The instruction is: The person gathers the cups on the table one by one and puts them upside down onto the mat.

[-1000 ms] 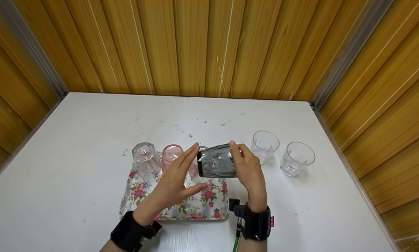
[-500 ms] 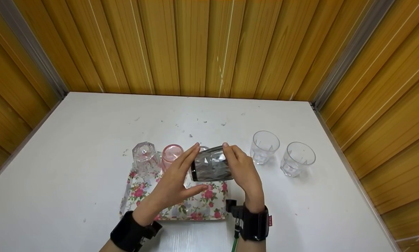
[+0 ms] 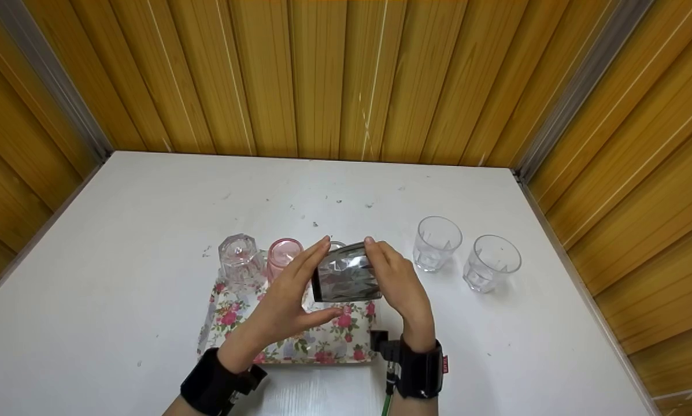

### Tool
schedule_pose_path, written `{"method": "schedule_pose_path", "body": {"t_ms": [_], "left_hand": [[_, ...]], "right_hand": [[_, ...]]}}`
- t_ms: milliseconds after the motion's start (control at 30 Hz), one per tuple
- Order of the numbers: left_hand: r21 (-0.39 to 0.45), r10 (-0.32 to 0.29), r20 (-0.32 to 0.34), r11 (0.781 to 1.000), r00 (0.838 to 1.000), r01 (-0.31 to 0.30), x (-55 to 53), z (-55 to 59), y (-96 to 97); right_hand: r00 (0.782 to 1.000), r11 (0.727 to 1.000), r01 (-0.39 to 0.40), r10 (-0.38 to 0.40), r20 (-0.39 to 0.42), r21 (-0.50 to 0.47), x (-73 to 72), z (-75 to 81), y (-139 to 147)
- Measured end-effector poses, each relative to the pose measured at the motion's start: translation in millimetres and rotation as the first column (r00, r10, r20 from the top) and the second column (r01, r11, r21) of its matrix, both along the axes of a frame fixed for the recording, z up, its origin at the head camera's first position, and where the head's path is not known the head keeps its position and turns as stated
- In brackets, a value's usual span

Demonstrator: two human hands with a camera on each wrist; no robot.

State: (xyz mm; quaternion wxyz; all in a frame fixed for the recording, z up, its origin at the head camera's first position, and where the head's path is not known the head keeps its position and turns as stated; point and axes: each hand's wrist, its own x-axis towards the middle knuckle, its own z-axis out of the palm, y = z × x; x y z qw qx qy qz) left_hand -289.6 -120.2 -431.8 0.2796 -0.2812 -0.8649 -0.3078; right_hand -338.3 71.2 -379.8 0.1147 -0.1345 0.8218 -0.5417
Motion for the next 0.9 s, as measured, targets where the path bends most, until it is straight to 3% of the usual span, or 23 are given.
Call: {"method": "schedule_pose_path", "body": {"t_ms": [567,900], "left_hand": [[0.02,-0.053,-0.005,0.998,0.999,0.053,1.4,2.7,-1.2],[0.058,-0.068,-0.026,0.996,0.997,0.07,1.9,3.0,0.4]], "right_hand": [[0.999,0.999,-0.026,0.027,0.024,-0.034,-0.3,-1.4,1.1],[0.993,0.992,-0.11,0.113,0.033,-0.063,0.3,0.4,0.7]]}}
